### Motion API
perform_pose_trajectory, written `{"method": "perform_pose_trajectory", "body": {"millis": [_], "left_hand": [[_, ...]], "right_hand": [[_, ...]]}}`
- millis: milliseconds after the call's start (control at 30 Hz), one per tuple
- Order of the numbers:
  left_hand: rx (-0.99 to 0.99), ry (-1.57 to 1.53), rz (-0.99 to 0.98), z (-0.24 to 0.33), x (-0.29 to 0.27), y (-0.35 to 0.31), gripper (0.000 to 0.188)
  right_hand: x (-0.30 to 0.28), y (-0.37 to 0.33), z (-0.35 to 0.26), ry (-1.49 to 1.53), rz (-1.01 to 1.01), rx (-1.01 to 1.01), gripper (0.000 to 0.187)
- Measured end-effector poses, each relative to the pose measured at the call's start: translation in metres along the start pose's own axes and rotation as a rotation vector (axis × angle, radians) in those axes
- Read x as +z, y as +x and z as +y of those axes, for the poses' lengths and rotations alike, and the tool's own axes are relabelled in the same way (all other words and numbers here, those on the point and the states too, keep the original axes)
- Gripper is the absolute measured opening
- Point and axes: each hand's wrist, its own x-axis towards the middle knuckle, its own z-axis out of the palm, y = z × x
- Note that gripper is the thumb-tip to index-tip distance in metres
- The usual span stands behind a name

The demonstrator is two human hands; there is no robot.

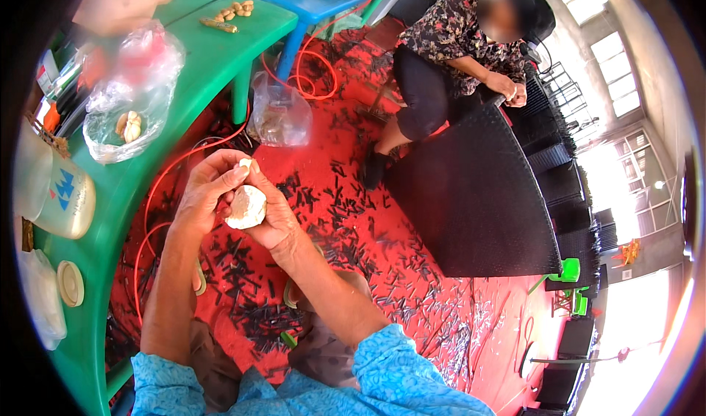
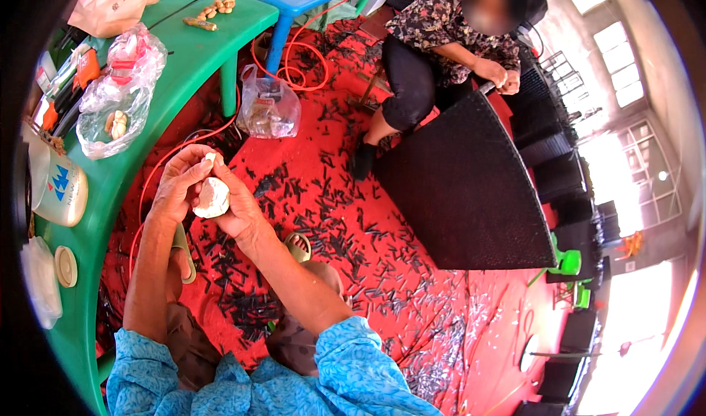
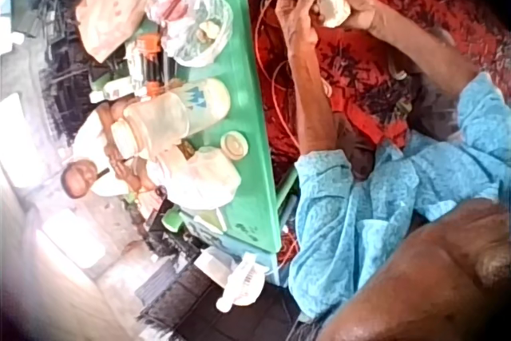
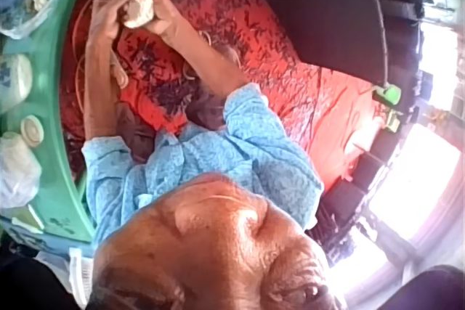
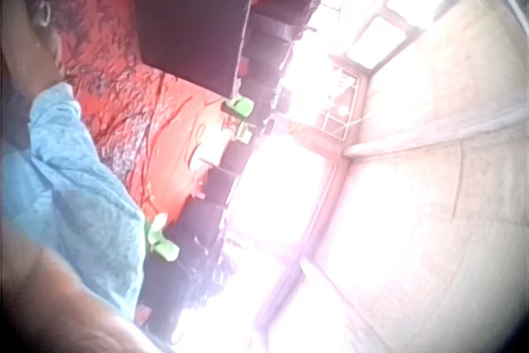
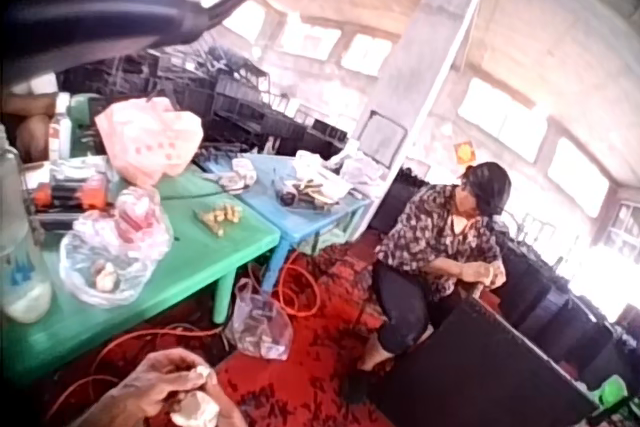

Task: The person breaks apart a white food item by hand, then picks up a large translucent container and brings it close to the camera before continuing to handle the food.

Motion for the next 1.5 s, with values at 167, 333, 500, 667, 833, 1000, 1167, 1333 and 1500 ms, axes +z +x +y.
{"method": "perform_pose_trajectory", "body": {"millis": [167, 333, 500, 667, 833, 1000, 1167, 1333, 1500], "left_hand": [[-0.016, -0.013, -0.01, 0.002, 0.001, -0.002, 0.014], [-0.014, -0.008, 0.007, 0.002, 0.001, -0.001, 0.014], [0.002, -0.006, -0.001, 0.001, 0.002, 0.0, 0.015], [0.006, -0.017, -0.026, -0.001, 0.0, -0.001, 0.015], [-0.002, -0.009, 0.005, 0.002, 0.002, -0.001, 0.016], [0.018, -0.013, 0.004, 0.001, 0.003, -0.001, 0.015], [0.02, -0.005, 0.006, 0.002, 0.005, -0.001, 0.014], [0.015, 0.0, 0.01, 0.001, 0.004, -0.001, 0.015], [-0.006, -0.005, 0.005, 0.001, 0.004, -0.002, 0.015]], "right_hand": [[0.006, -0.002, 0.001, 0.0, 0.076, -0.012, 0.021], [0.006, -0.002, 0.001, -0.004, 0.069, -0.02, 0.022], [-0.001, -0.002, -0.001, -0.015, 0.017, -0.012, 0.025], [0.005, -0.004, -0.001, -0.006, 0.055, -0.023, 0.025], [0.004, -0.003, 0.0, 0.001, 0.04, -0.02, 0.025], [0.002, -0.002, -0.001, 0.002, 0.018, -0.02, 0.025], [-0.001, -0.002, -0.001, 0.012, 0.023, -0.022, 0.024], [-0.002, -0.001, -0.001, 0.023, -0.003, -0.012, 0.024], [0.007, -0.003, -0.002, 0.026, 0.058, -0.012, 0.021]]}}
